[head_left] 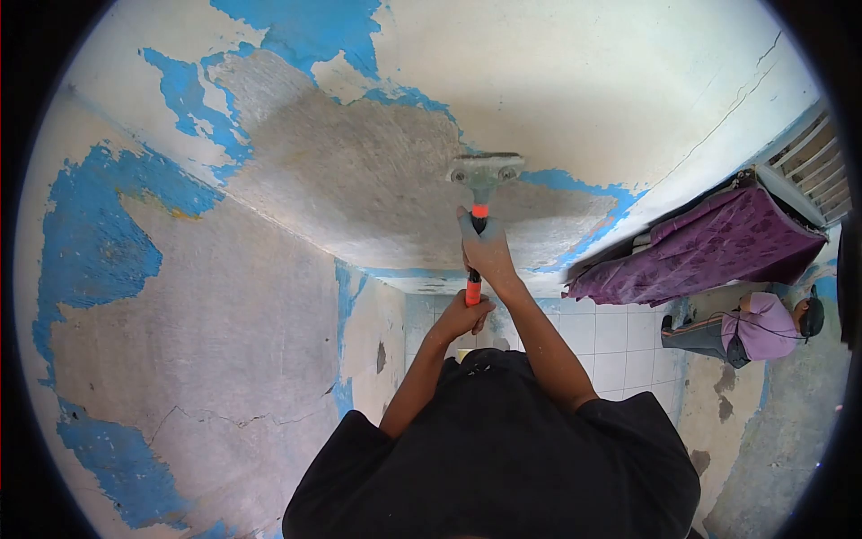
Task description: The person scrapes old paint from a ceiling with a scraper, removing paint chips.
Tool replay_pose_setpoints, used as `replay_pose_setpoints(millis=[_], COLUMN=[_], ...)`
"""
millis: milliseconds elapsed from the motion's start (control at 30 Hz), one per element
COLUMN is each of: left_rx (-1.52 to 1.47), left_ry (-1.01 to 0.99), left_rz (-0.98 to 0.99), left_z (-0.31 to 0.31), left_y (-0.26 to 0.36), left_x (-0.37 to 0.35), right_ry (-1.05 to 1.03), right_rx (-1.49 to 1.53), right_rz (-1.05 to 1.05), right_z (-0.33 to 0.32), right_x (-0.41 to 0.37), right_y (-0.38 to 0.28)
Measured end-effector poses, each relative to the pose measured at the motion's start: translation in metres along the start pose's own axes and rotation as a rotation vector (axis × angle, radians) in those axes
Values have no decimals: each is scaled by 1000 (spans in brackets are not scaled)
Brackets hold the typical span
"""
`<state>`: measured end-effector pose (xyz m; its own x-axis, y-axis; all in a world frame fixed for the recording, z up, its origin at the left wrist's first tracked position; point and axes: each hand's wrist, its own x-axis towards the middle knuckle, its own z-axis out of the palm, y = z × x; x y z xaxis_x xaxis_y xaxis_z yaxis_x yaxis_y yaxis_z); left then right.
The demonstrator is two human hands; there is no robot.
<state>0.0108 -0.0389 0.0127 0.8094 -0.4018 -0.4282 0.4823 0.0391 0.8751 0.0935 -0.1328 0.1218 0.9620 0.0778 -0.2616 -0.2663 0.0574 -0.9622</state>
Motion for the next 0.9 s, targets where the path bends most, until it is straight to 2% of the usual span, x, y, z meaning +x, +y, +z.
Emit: replay_pose_setpoints(millis=[167, 267, 400, 500, 600, 700, 800, 900], left_rx=[-56, -42, 47, 53, 40, -21, 109, 27], left_ry=[-15, -10, 28, 24, 7, -5, 28, 22], left_rz=[-91, -82, -6, 20, -61, -130, -42, -31], left_z=[-3, 3, 10, 7, 6, 6, 12, 12], left_y=[-72, -59, -4, -12, -52, -62, -26, -12], left_x=[0, -2, -2, 6, 5, -2, -4, 0], right_ry=[46, 36, -3, 11, 63, 50, 46, 27], right_rx=[2, 5, 14, 18, -20, 17, -27, -13], right_rz=[59, 69, 25, 4, 35, 74, 61, 24], right_z=[0, -3, -8, -8, -6, -8, -8, -8], right_x=[6, 5, -1, 2, 3, 5, -1, -3], right_y=[82, 70, 11, 15, 62, 84, 35, 8])
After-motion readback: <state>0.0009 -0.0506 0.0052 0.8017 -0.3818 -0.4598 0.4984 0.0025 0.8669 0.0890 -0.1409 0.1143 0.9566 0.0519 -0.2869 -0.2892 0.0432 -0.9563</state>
